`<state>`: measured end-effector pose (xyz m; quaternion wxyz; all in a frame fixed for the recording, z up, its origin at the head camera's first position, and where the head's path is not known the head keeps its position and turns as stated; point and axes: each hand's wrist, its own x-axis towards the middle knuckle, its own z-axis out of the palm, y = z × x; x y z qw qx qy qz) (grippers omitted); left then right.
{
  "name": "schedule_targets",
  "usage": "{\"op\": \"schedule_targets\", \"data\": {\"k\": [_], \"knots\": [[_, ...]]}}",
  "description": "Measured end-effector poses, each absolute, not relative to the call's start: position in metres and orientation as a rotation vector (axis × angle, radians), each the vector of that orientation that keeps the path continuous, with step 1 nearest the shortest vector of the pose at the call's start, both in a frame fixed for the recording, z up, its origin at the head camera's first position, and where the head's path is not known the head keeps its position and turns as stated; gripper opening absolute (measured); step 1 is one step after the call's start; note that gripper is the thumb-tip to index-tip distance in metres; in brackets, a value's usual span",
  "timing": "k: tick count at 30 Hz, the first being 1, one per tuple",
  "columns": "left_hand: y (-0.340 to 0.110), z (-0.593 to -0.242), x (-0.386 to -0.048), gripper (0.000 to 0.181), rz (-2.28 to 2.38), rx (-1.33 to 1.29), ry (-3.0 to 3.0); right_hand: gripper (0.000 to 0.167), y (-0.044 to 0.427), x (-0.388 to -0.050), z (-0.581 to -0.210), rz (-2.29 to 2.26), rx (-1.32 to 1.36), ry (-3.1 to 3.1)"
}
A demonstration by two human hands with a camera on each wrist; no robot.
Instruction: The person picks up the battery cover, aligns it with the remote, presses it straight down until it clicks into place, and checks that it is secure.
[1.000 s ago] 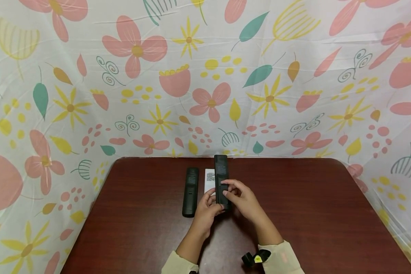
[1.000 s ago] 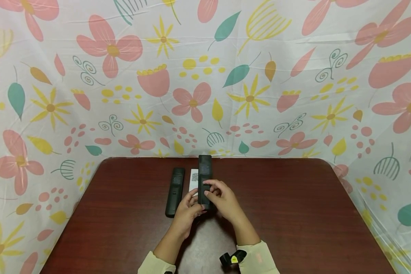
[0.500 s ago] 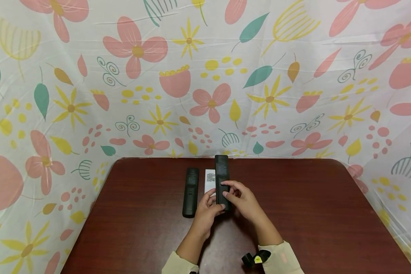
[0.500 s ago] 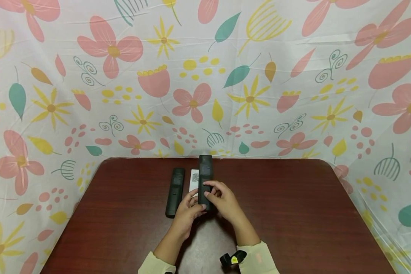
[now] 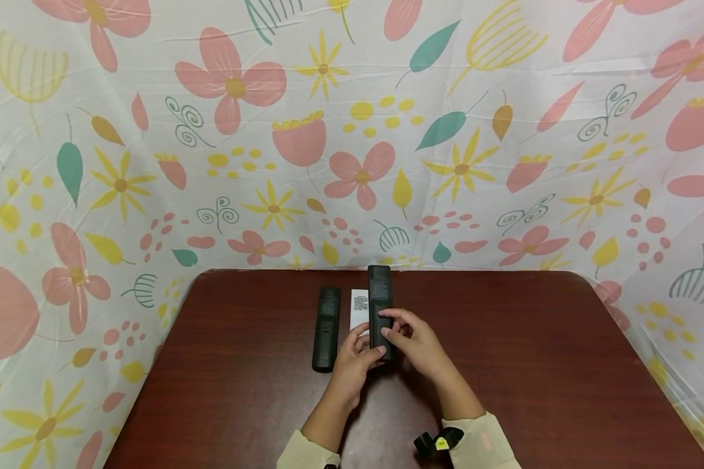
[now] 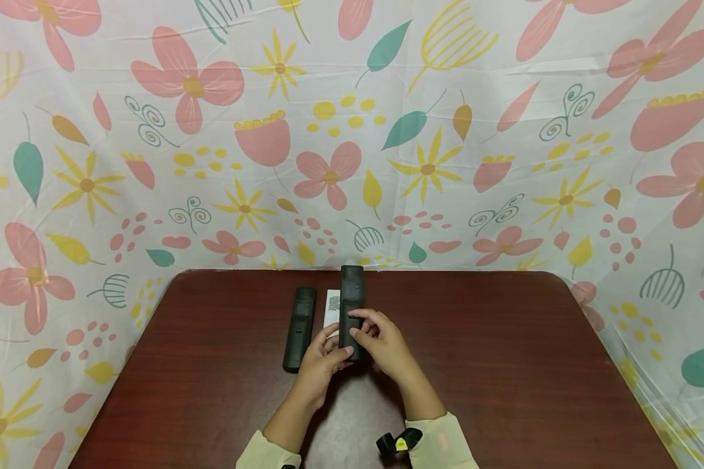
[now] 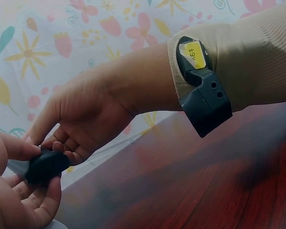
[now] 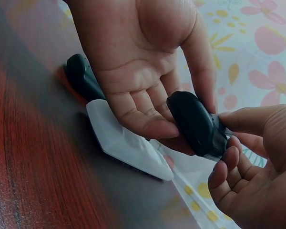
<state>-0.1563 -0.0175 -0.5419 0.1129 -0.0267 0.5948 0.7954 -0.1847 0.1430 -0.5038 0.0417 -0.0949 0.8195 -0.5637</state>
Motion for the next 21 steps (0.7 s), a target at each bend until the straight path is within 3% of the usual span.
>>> {"op": "schedule_targets", "data": {"k": [8, 21], "knots": [[-0.017, -0.542, -0.157, 0.068, 2.342, -0.075, 1.752, 0.035, 0.141, -0.174, -0.477, -1.739, -0.322, 2.49], [-0.018, -0.542, -0.157, 0.068, 2.34, -0.088, 1.74, 0.058, 0.144, -0.191, -0.517, -1.86, -0.015, 2.465]]}}
